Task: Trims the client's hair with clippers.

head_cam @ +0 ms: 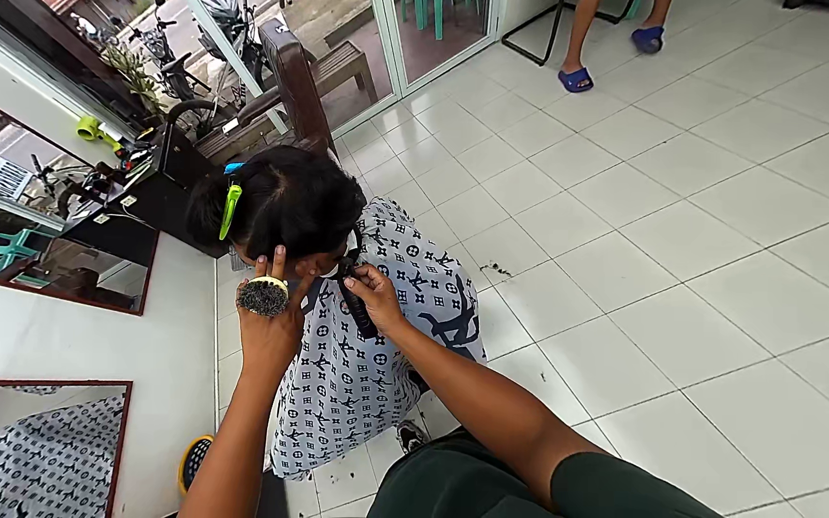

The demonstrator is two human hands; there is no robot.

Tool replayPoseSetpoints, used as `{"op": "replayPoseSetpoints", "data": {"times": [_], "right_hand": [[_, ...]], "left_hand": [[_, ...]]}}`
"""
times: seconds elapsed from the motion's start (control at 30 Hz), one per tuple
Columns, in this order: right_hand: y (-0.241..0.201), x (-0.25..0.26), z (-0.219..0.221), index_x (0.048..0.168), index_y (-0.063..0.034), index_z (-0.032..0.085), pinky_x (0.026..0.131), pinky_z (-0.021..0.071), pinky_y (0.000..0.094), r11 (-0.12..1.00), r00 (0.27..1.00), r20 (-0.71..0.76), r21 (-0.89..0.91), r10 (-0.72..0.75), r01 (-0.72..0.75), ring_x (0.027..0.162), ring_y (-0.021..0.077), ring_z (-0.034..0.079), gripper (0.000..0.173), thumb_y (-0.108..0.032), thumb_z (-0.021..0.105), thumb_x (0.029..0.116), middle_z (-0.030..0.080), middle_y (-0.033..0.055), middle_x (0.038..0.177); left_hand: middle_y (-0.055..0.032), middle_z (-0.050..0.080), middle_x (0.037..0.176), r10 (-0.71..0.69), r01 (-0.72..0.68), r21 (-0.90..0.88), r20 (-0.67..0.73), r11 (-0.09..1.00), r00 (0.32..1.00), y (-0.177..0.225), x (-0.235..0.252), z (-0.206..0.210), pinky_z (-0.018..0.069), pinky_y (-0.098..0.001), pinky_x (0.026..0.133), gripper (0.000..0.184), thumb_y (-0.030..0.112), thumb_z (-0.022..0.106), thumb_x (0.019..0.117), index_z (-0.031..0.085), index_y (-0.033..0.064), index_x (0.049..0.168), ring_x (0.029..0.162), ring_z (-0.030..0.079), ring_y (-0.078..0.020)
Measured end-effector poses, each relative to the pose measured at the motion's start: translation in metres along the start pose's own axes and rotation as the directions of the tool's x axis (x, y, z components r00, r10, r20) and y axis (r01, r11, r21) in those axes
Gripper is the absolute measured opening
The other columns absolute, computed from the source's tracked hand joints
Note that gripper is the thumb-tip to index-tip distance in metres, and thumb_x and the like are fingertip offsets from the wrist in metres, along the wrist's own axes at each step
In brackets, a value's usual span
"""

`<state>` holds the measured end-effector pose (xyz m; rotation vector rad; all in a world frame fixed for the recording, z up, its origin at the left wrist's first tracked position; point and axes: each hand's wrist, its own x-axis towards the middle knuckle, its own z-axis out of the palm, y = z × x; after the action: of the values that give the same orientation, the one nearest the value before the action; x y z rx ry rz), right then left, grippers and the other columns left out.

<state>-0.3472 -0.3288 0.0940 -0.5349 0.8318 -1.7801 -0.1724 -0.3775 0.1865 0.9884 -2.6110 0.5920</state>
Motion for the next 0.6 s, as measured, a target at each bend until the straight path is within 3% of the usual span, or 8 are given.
{"op": "replayPoseSetpoints", "data": {"times": [0.23, 0.6], "right_hand": [[0.003, 0.008, 0.000, 0.115, 0.0040, 0.059, 0.075, 0.0611, 0.0335, 1.000, 0.998, -0.059, -0.024, 0.017, -0.019, 0.076, 0.0171, 0.070, 0.020, -0.007, 0.064, 0.0991, 0.069, 0.0120, 0.089], [0.003, 0.014, 0.002, 0.117, 0.0040, 0.059, 0.074, 0.0605, 0.0327, 0.998, 1.000, -0.019, -0.068, 0.018, -0.019, 0.075, 0.0166, 0.069, 0.022, -0.009, 0.063, 0.1003, 0.068, 0.0120, 0.089]], "left_hand": [[-0.0050, 0.027, 0.169, 0.001, -0.001, -0.002, -0.009, 1.000, 1.000, 0.000, 0.000, -0.001, 0.0262, -0.0682, 0.114, 0.053, 0.014, 0.060, 0.0946, 0.061, 0.0374, 0.142, 0.156, 0.022, -0.0347], [-0.0050, 0.025, 0.170, -0.017, 0.017, 0.009, 0.004, 1.000, 1.000, 0.002, 0.001, 0.000, 0.0270, -0.0680, 0.113, 0.054, 0.014, 0.061, 0.0940, 0.061, 0.0375, 0.142, 0.156, 0.021, -0.0360]]}}
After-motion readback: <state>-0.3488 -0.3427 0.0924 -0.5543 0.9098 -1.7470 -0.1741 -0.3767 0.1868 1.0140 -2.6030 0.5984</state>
